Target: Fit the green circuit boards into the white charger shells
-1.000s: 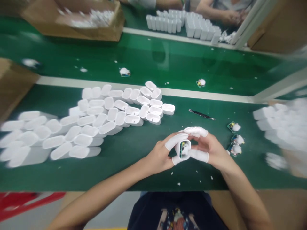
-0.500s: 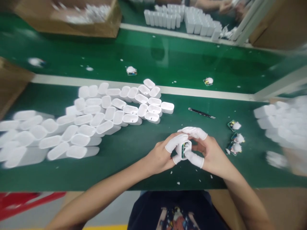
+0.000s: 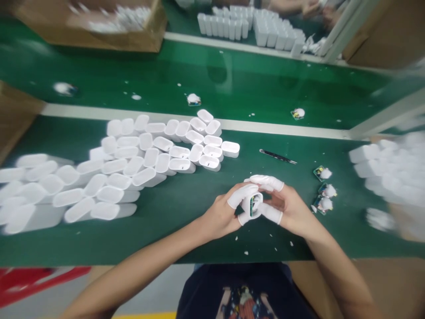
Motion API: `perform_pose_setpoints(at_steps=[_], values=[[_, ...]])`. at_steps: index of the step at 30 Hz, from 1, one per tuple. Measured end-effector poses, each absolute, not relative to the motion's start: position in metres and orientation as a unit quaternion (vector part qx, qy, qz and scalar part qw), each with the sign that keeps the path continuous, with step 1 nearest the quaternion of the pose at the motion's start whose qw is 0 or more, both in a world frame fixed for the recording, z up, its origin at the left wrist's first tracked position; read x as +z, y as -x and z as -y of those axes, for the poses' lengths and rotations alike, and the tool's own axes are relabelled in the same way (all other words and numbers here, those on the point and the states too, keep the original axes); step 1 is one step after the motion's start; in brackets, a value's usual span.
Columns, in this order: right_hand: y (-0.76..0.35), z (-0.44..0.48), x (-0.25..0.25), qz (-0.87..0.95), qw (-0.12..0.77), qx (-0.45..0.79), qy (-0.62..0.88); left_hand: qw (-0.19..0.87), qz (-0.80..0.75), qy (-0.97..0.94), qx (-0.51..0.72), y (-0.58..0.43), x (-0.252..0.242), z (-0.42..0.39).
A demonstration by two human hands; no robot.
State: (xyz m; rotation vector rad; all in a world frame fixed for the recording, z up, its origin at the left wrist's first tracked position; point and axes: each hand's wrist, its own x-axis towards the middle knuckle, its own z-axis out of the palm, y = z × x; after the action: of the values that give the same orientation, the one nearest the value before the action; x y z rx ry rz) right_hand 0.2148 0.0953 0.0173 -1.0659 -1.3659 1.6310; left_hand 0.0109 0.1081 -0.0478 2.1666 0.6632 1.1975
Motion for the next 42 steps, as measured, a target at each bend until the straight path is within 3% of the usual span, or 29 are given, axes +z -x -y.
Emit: perform_pose_setpoints(at_steps=[5,10,19,25,35,37,40,42], values=[[-0.228,-0.102,0.014,0.512,0.356,0.694,0.359,0.336,-0.249,-0.789,0.45,-0.012,-0.047,-0.106],[-0.226,-0.1,0.014,0.521,0.357,0.678,0.377,0.357,-0.243,-0.787,0.44,-0.01,-0.044,-0.107],[-0.213,-0.099,0.011,0.554,0.361,0.62,0.423,0.276,-0.248,-0.827,0.424,-0.012,-0.047,-0.108],[-0.219,-0.104,0.01,0.558,0.36,0.639,0.388,0.288,-0.262,-0.826,0.408,-0.011,-0.049,-0.106],[-0.216,-0.098,0.01,0.617,0.35,0.57,0.414,0.346,-0.28,-0.79,0.421,-0.013,-0.049,-0.107],[-0.228,-0.104,0.011,0.692,0.297,0.467,0.462,0.392,-0.318,-0.764,0.402,-0.014,-0.047,-0.107],[-0.248,-0.12,0.014,0.744,0.177,0.211,0.608,0.493,-0.393,-0.7,0.336,-0.014,-0.045,-0.11],[-0.255,-0.133,0.013,0.731,0.119,0.134,0.659,0.551,-0.41,-0.647,0.331,-0.016,-0.046,-0.112]])
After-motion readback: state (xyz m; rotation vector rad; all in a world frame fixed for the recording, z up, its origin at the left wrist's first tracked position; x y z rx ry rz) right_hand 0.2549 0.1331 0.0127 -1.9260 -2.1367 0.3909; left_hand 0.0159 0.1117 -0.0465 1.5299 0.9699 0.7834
